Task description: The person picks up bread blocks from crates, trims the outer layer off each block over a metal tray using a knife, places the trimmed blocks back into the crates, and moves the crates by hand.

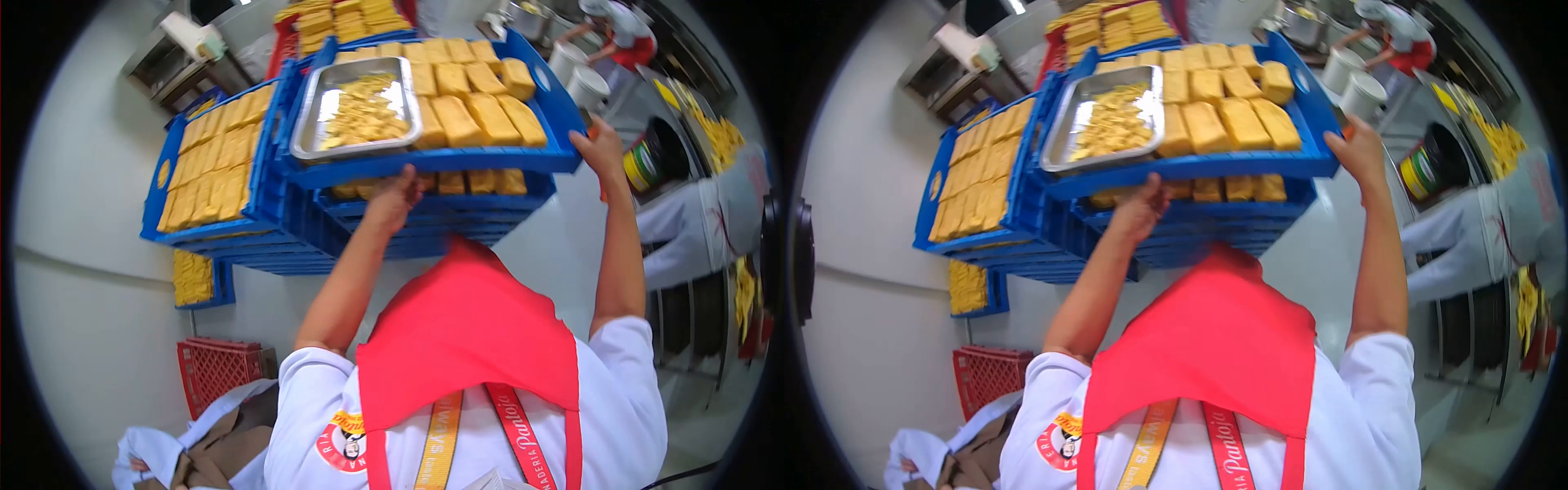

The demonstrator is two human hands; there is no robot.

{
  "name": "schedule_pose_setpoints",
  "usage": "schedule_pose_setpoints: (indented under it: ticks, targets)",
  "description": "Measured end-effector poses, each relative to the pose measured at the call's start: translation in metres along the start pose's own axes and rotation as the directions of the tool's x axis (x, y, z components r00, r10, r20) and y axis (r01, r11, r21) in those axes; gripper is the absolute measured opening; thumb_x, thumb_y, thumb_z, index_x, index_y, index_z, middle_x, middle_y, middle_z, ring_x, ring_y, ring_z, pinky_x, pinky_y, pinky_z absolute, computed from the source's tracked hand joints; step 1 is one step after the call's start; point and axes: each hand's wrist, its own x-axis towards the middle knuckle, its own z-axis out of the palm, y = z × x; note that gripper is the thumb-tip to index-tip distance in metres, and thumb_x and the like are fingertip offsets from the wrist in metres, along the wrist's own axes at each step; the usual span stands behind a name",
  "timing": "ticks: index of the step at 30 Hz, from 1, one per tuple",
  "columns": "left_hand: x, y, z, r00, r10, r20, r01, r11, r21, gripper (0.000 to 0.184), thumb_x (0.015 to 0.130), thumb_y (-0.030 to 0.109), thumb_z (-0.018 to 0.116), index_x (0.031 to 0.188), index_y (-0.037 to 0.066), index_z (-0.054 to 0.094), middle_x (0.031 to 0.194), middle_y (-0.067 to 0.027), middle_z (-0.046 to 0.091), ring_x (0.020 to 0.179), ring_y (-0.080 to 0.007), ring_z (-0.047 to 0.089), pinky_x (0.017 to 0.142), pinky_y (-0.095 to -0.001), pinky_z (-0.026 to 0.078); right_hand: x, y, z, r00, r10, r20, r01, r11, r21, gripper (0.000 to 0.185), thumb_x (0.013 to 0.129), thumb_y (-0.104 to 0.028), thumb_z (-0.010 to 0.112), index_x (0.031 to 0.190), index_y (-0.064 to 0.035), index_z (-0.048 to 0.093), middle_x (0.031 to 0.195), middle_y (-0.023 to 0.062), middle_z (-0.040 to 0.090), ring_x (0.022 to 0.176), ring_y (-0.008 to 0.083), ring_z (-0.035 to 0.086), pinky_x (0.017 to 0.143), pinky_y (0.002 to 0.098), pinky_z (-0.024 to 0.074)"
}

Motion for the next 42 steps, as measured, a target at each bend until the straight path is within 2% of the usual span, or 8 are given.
schedule_pose_setpoints:
  ticks: [10, 13, 15, 24, 33, 35, 36, 42]
  targets:
    - [-0.067, -0.010, -0.031, 0.992, -0.105, -0.071, 0.122, 0.938, 0.325, 0.036, 0.095, 0.024, 0.069, 0.122, -0.001, 0.066, 0.090, -0.0033, 0.067, 0.073, -0.0106, 0.063, 0.064, -0.0250, 0.052, -0.051, 0.017, 0.044, 0.997, 0.071, 0.042, -0.079, 0.965, 0.249, 0.047, 0.082, -0.020, 0.077, 0.125, -0.0059, 0.066, 0.098, 0.0146, 0.074, 0.090, 0.0267, 0.071, 0.082, 0.0373, 0.0546]
    - [-0.093, -0.003, -0.054, 0.997, -0.054, -0.050, 0.069, 0.913, 0.402, 0.045, 0.092, 0.025, 0.071, 0.125, -0.005, 0.065, 0.091, -0.0044, 0.068, 0.076, -0.0110, 0.062, 0.068, -0.0268, 0.052, -0.037, 0.012, 0.031, 0.989, 0.094, 0.117, -0.112, 0.982, 0.154, 0.045, 0.083, -0.025, 0.077, 0.122, -0.0050, 0.068, 0.096, 0.0146, 0.073, 0.085, 0.0264, 0.071, 0.078, 0.0378, 0.0543]
    - [-0.114, 0.009, -0.069, 0.994, -0.053, -0.095, 0.096, 0.842, 0.531, 0.049, 0.092, 0.025, 0.071, 0.130, -0.005, 0.062, 0.093, -0.0061, 0.068, 0.080, -0.0100, 0.062, 0.071, -0.0261, 0.052, -0.023, -0.006, 0.014, 0.995, 0.046, 0.093, -0.010, 0.933, -0.359, 0.037, 0.085, -0.029, 0.077, 0.108, -0.0010, 0.071, 0.090, 0.0137, 0.073, 0.080, 0.0251, 0.069, 0.076, 0.0388, 0.0536]
    - [-0.165, 0.093, -0.128, 0.934, 0.185, -0.305, -0.023, 0.885, 0.466, 0.044, 0.092, 0.022, 0.075, 0.128, -0.002, 0.065, 0.101, -0.0033, 0.069, 0.087, -0.0087, 0.062, 0.078, -0.0242, 0.051, 0.020, -0.201, 0.076, 0.828, -0.115, 0.549, -0.072, 0.949, 0.307, 0.039, 0.085, -0.033, 0.073, 0.095, 0.0044, 0.072, 0.069, 0.0067, 0.065, 0.068, 0.0122, 0.059, 0.062, 0.0308, 0.0469]
    - [-0.175, 0.195, -0.179, 0.754, 0.494, -0.433, -0.189, 0.794, 0.577, 0.034, 0.094, 0.011, 0.072, 0.125, -0.001, 0.065, 0.105, -0.0023, 0.067, 0.090, -0.0074, 0.061, 0.080, -0.0220, 0.051, 0.062, -0.265, 0.179, 0.743, -0.029, 0.668, -0.009, 0.999, 0.053, 0.040, 0.077, -0.035, 0.076, 0.076, 0.0024, 0.062, 0.062, 0.0103, 0.058, 0.059, 0.0196, 0.061, 0.055, 0.0383, 0.0484]
    - [-0.153, 0.217, -0.199, 0.696, 0.644, -0.319, -0.140, 0.556, 0.819, 0.032, 0.094, 0.010, 0.071, 0.123, -0.002, 0.066, 0.104, -0.0035, 0.067, 0.091, -0.0082, 0.062, 0.080, -0.0227, 0.052, 0.062, -0.263, 0.181, 0.730, 0.084, 0.678, -0.261, 0.952, 0.163, 0.030, 0.076, -0.026, 0.075, 0.082, -0.0001, 0.062, 0.065, 0.0074, 0.059, 0.057, 0.0164, 0.059, 0.050, 0.0335, 0.0460]
    - [-0.139, 0.232, -0.197, 0.668, 0.671, -0.322, -0.094, 0.505, 0.858, 0.032, 0.089, 0.011, 0.072, 0.117, -0.004, 0.067, 0.099, -0.0135, 0.068, 0.088, -0.0229, 0.068, 0.080, -0.0318, 0.055, 0.062, -0.259, 0.185, 0.705, 0.086, 0.704, -0.325, 0.921, 0.214, 0.026, 0.077, -0.019, 0.073, 0.092, -0.0014, 0.060, 0.069, 0.0039, 0.058, 0.056, 0.0130, 0.057, 0.047, 0.0292, 0.0427]
    - [-0.033, 0.288, -0.221, 0.701, 0.709, 0.078, -0.086, -0.024, 0.996, 0.039, 0.090, 0.019, 0.068, 0.123, -0.003, 0.064, 0.119, -0.0215, 0.066, 0.108, -0.0372, 0.065, 0.095, -0.0411, 0.052, 0.056, -0.245, 0.193, 0.653, 0.131, 0.746, -0.543, 0.767, 0.341, 0.032, 0.078, -0.013, 0.069, 0.105, 0.0014, 0.060, 0.079, 0.0030, 0.060, 0.060, 0.0117, 0.057, 0.049, 0.0285, 0.0434]
